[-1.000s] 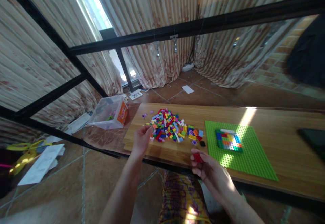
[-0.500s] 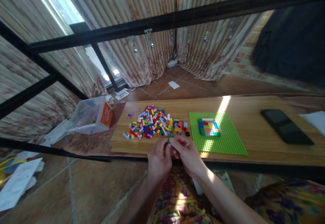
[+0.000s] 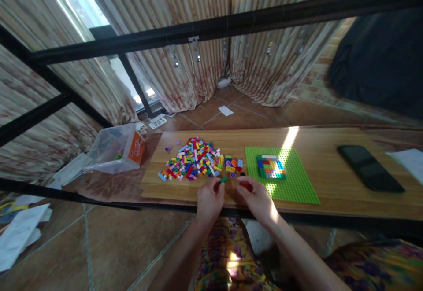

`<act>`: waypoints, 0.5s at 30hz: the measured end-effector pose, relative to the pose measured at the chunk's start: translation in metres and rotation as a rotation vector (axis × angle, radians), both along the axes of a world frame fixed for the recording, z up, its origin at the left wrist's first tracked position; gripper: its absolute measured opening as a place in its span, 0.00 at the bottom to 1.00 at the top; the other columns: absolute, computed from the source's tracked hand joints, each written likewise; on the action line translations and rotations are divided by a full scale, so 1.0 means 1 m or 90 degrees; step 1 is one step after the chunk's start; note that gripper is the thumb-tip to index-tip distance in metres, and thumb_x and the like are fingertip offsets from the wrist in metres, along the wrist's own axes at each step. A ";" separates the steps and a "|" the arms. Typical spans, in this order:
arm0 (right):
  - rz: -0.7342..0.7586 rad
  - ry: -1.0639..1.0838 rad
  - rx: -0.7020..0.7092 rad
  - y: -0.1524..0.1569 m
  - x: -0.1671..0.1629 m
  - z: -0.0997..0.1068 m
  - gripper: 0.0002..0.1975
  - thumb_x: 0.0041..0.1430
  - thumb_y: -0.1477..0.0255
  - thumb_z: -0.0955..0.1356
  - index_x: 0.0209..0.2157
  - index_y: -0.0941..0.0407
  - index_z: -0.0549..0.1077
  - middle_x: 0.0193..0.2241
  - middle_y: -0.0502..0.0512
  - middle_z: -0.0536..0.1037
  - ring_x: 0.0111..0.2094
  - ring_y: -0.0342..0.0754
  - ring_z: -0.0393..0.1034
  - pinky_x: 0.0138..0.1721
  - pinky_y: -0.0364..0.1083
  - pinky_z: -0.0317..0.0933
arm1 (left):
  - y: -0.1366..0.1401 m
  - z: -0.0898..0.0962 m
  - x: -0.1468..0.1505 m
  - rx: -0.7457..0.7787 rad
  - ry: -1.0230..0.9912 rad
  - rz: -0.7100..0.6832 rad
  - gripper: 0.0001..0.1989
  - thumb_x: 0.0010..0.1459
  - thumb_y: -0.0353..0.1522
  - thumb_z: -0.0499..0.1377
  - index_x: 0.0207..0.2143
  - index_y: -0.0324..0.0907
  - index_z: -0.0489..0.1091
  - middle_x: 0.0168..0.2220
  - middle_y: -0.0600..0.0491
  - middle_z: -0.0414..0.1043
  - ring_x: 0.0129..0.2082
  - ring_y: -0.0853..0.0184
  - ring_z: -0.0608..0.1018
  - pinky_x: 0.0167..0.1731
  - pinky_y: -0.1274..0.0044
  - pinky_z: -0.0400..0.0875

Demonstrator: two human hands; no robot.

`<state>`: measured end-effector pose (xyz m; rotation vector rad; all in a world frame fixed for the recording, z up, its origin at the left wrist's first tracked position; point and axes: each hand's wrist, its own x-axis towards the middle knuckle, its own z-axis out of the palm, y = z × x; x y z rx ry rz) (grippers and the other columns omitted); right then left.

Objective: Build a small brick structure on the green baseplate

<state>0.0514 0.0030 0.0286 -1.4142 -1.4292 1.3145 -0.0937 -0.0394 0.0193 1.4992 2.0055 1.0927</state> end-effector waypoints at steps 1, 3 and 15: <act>0.022 -0.076 0.064 0.006 0.000 0.000 0.10 0.52 0.68 0.67 0.36 0.55 0.76 0.32 0.53 0.77 0.33 0.48 0.69 0.37 0.48 0.62 | 0.004 0.000 0.001 -0.005 0.025 0.002 0.07 0.59 0.32 0.55 0.36 0.41 0.72 0.32 0.50 0.76 0.33 0.65 0.77 0.35 0.75 0.70; 0.062 -0.199 0.164 0.016 -0.004 0.003 0.10 0.55 0.71 0.64 0.37 0.55 0.76 0.37 0.56 0.77 0.38 0.50 0.70 0.43 0.49 0.62 | 0.012 0.000 0.002 -0.010 0.065 0.002 0.07 0.59 0.30 0.54 0.37 0.40 0.72 0.34 0.49 0.76 0.35 0.64 0.77 0.38 0.73 0.69; 0.095 -0.441 0.332 0.032 -0.011 -0.006 0.21 0.52 0.79 0.64 0.50 0.61 0.69 0.47 0.64 0.69 0.42 0.53 0.69 0.44 0.49 0.66 | 0.017 -0.011 0.010 -0.060 0.080 -0.001 0.17 0.55 0.28 0.58 0.49 0.40 0.67 0.37 0.50 0.74 0.36 0.64 0.76 0.39 0.72 0.70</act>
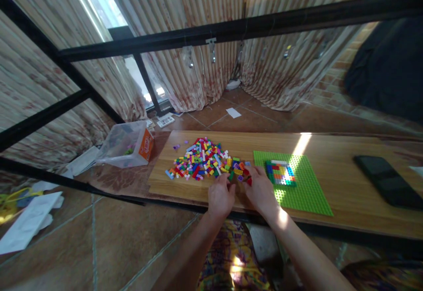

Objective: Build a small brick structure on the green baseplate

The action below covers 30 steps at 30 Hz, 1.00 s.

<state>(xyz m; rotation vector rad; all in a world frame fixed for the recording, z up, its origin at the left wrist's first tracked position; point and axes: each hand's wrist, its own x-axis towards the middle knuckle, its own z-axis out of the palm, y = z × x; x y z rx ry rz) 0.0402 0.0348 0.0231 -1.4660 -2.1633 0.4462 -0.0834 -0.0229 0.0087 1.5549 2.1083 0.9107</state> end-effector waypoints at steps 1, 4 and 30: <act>0.001 0.003 0.003 0.000 0.001 -0.001 0.22 0.51 0.78 0.65 0.50 0.61 0.68 0.47 0.64 0.69 0.43 0.53 0.69 0.44 0.49 0.66 | -0.001 0.001 0.002 -0.002 0.002 -0.005 0.17 0.55 0.28 0.58 0.49 0.41 0.67 0.37 0.50 0.74 0.36 0.64 0.76 0.39 0.72 0.70; 0.003 0.010 0.015 0.001 0.001 -0.003 0.23 0.51 0.78 0.64 0.51 0.60 0.67 0.47 0.63 0.69 0.44 0.54 0.69 0.46 0.50 0.66 | -0.001 0.005 0.006 -0.010 0.010 -0.014 0.19 0.54 0.29 0.59 0.49 0.43 0.67 0.38 0.51 0.74 0.38 0.63 0.76 0.41 0.70 0.70; 0.023 0.142 0.049 -0.012 0.006 -0.011 0.16 0.57 0.63 0.64 0.45 0.56 0.73 0.48 0.61 0.71 0.41 0.51 0.72 0.40 0.50 0.71 | -0.017 -0.010 -0.112 -0.017 0.316 0.348 0.37 0.61 0.48 0.50 0.63 0.30 0.52 0.61 0.27 0.54 0.62 0.44 0.59 0.57 0.55 0.56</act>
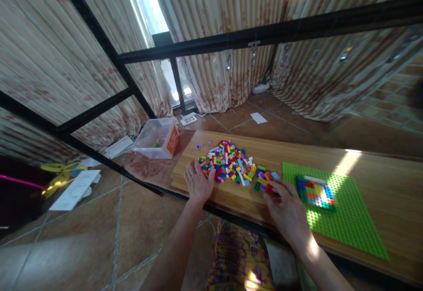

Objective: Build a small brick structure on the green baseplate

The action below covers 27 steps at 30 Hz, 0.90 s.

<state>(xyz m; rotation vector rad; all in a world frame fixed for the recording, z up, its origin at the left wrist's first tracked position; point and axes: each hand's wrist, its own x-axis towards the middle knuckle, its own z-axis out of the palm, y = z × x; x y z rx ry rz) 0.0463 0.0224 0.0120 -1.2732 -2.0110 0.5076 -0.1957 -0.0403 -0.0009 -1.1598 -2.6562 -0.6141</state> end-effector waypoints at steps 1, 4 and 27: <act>-0.002 0.000 0.001 0.000 0.001 0.001 0.16 0.58 0.63 0.64 0.44 0.56 0.73 0.48 0.61 0.71 0.41 0.51 0.72 0.40 0.51 0.71 | 0.005 0.001 0.001 0.001 -0.007 -0.005 0.36 0.61 0.48 0.49 0.62 0.30 0.52 0.61 0.27 0.54 0.62 0.44 0.59 0.57 0.55 0.56; -0.004 0.014 0.004 -0.001 0.004 0.004 0.16 0.58 0.62 0.64 0.43 0.55 0.74 0.47 0.60 0.72 0.40 0.51 0.72 0.39 0.50 0.71 | 0.023 0.004 -0.003 0.046 -0.049 -0.032 0.35 0.62 0.47 0.48 0.63 0.30 0.52 0.61 0.28 0.54 0.63 0.45 0.58 0.58 0.55 0.55; 0.003 0.089 -0.030 -0.019 0.020 0.000 0.13 0.60 0.63 0.64 0.40 0.54 0.76 0.43 0.58 0.76 0.39 0.49 0.74 0.38 0.48 0.71 | 0.030 0.028 0.016 0.175 -0.081 -0.402 0.22 0.58 0.37 0.57 0.54 0.43 0.65 0.58 0.45 0.63 0.59 0.58 0.63 0.58 0.65 0.57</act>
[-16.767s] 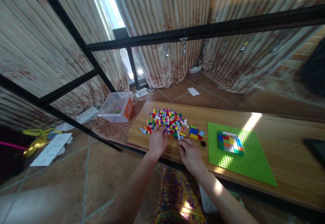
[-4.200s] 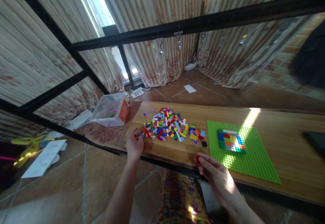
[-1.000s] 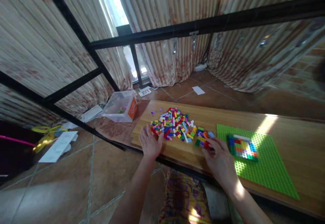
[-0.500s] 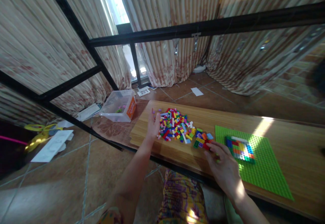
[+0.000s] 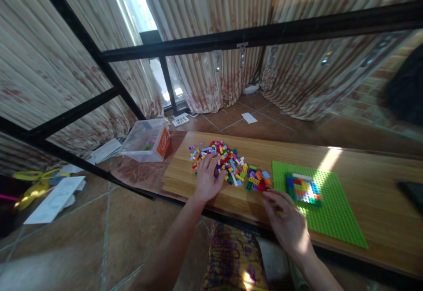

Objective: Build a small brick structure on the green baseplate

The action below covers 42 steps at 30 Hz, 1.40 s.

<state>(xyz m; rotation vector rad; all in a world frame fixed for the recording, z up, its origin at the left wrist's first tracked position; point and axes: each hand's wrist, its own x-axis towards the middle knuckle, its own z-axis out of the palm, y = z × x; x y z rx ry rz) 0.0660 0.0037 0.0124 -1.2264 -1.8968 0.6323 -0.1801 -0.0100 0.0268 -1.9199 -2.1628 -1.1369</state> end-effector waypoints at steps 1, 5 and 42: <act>0.001 0.003 -0.004 -0.001 0.000 0.000 0.13 0.60 0.63 0.64 0.40 0.54 0.76 0.43 0.59 0.76 0.39 0.49 0.74 0.38 0.48 0.72 | 0.007 0.001 0.001 -0.013 0.016 0.018 0.20 0.59 0.36 0.56 0.53 0.43 0.66 0.57 0.46 0.65 0.58 0.58 0.64 0.57 0.65 0.57; -0.014 0.021 -0.012 -0.003 0.004 -0.002 0.13 0.60 0.63 0.64 0.38 0.55 0.77 0.41 0.58 0.76 0.37 0.49 0.74 0.35 0.47 0.72 | 0.033 0.002 -0.004 -0.086 0.073 0.091 0.14 0.59 0.33 0.55 0.47 0.42 0.71 0.45 0.46 0.74 0.51 0.56 0.69 0.54 0.62 0.59; 0.000 0.433 -0.378 -0.008 -0.033 0.044 0.19 0.51 0.59 0.70 0.39 0.58 0.77 0.16 0.46 0.71 0.13 0.41 0.61 0.14 0.41 0.58 | -0.034 0.028 0.128 -0.167 -0.917 -0.083 0.16 0.52 0.44 0.62 0.29 0.40 0.64 0.20 0.59 0.66 0.16 0.76 0.67 0.15 0.83 0.60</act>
